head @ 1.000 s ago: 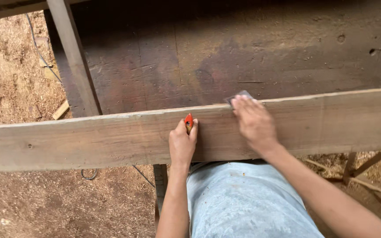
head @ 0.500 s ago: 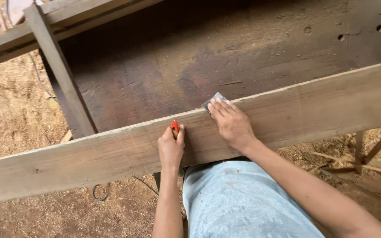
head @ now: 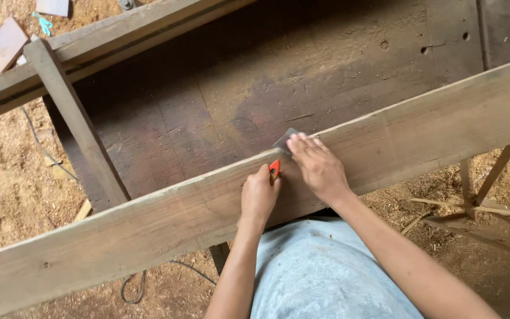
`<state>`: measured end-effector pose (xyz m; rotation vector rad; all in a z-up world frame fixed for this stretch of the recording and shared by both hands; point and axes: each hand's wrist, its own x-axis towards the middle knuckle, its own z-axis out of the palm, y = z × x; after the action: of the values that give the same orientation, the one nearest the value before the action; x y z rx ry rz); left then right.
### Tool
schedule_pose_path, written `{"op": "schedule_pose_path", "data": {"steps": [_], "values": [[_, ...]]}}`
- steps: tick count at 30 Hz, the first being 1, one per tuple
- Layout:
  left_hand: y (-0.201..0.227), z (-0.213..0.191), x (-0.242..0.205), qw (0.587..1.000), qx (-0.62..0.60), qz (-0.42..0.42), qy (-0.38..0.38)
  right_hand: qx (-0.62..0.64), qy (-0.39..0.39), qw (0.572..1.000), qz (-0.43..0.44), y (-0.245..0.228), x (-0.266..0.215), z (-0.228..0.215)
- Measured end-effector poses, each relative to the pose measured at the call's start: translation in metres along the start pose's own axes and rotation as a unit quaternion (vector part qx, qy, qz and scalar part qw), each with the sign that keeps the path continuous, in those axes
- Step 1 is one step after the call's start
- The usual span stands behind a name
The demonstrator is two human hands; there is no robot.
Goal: The person sands the edge and surface of a long wooden plank by hand using a piece of sandpaper while holding a small marker.
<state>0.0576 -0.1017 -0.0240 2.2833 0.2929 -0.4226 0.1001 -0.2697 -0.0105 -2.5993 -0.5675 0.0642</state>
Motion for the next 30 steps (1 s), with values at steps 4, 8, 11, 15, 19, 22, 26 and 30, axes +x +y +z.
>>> {"op": "schedule_pose_path", "data": {"steps": [4, 8, 11, 15, 19, 22, 26, 30], "values": [[-0.001, 0.001, 0.011, 0.999, -0.028, 0.03, -0.011, -0.061, 0.017, 0.998, 0.016, -0.002, 0.0, -0.003], [-0.001, -0.012, 0.013, 0.998, -0.032, 0.043, -0.037, -0.076, 0.019, 0.996, -0.03, 0.005, 0.003, -0.002], [0.007, -0.017, 0.018, 0.992, -0.075, -0.022, -0.096, -0.111, 0.022, 0.993, 0.032, 0.011, 0.002, -0.005], [0.02, -0.015, 0.03, 0.995, -0.04, 0.083, -0.047, -0.063, -0.021, 0.997, -0.041, 0.019, 0.002, -0.009], [0.026, -0.008, 0.033, 0.993, -0.061, 0.028, -0.096, -0.076, -0.015, 0.997, 0.007, 0.032, -0.002, -0.017], [0.035, 0.0, 0.043, 0.994, -0.049, 0.079, -0.054, -0.082, -0.005, 0.996, 0.041, 0.039, 0.001, -0.021], [0.046, 0.01, 0.044, 0.994, -0.051, 0.089, -0.034, -0.048, -0.014, 0.999, 0.009, 0.041, -0.008, -0.025], [0.054, 0.008, 0.049, 0.984, -0.099, -0.078, -0.124, -0.08, 0.005, 0.995, 0.053, 0.046, -0.001, -0.028]]}}
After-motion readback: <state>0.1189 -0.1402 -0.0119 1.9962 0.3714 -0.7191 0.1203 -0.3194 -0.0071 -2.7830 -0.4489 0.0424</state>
